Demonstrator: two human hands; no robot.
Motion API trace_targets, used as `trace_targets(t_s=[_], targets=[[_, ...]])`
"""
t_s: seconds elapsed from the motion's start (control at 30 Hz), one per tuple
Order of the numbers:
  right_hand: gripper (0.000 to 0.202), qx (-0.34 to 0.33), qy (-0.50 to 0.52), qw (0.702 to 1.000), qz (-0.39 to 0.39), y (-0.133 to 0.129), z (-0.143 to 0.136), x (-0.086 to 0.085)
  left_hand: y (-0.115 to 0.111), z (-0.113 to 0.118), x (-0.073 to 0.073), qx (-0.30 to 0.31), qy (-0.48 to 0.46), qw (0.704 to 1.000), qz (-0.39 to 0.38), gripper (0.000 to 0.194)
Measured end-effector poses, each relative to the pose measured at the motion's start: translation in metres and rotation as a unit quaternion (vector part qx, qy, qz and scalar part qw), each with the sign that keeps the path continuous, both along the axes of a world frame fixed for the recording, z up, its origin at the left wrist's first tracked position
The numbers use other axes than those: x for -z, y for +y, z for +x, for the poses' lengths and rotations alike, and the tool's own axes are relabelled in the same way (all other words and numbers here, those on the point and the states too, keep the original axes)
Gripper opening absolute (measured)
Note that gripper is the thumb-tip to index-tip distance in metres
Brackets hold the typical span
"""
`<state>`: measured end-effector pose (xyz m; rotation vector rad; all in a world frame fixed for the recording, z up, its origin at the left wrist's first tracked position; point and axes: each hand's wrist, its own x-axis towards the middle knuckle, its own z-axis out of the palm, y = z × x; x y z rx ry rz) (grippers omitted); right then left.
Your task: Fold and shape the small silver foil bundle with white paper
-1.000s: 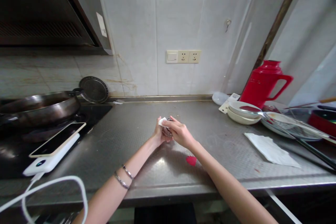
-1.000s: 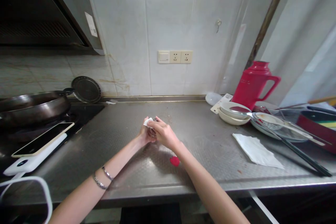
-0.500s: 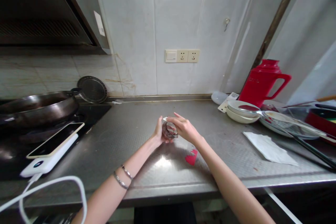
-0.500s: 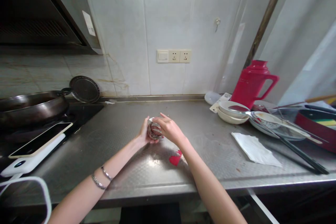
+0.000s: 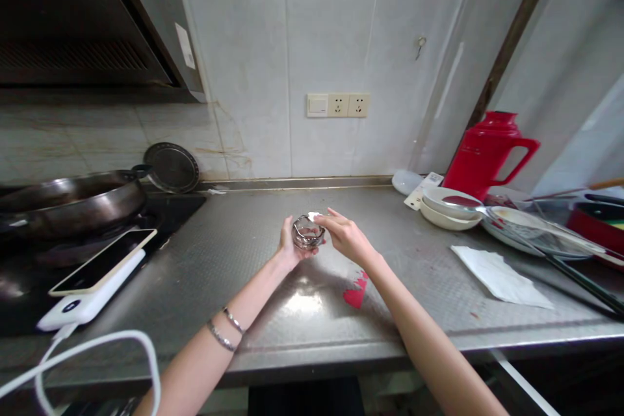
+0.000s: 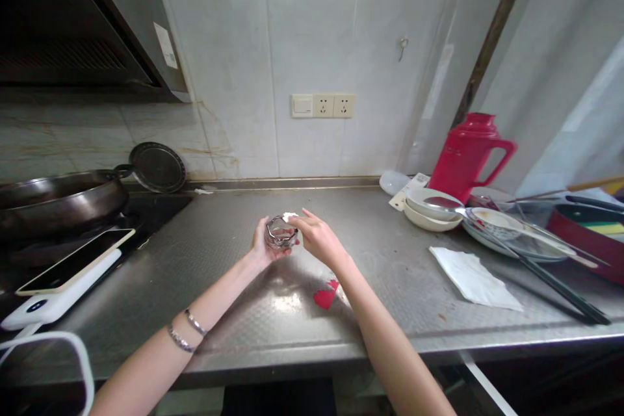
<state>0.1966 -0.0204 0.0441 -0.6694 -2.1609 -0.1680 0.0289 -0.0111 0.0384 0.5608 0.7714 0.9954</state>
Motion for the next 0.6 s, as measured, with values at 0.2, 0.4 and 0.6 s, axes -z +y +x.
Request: trace_targets(t_s=[0.2, 0.4, 0.6], targets=[[0.047, -0.018, 0.033, 0.999, -0.021, -0.001, -0.001, -0.001, 0.003, -0.002, 0.001, -0.035, -0.03, 0.999, 0.008, 0.062], [0.042, -0.029, 0.069, 0.997, -0.024, -0.007, -0.005, -0.003, 0.006, -0.003, 0.001, -0.058, -0.087, 0.995, 0.0, 0.052], [0.043, -0.055, 0.062, 0.997, 0.006, -0.014, -0.023, 0.004, 0.009, -0.006, 0.0, -0.116, -0.107, 0.987, -0.033, 0.04]])
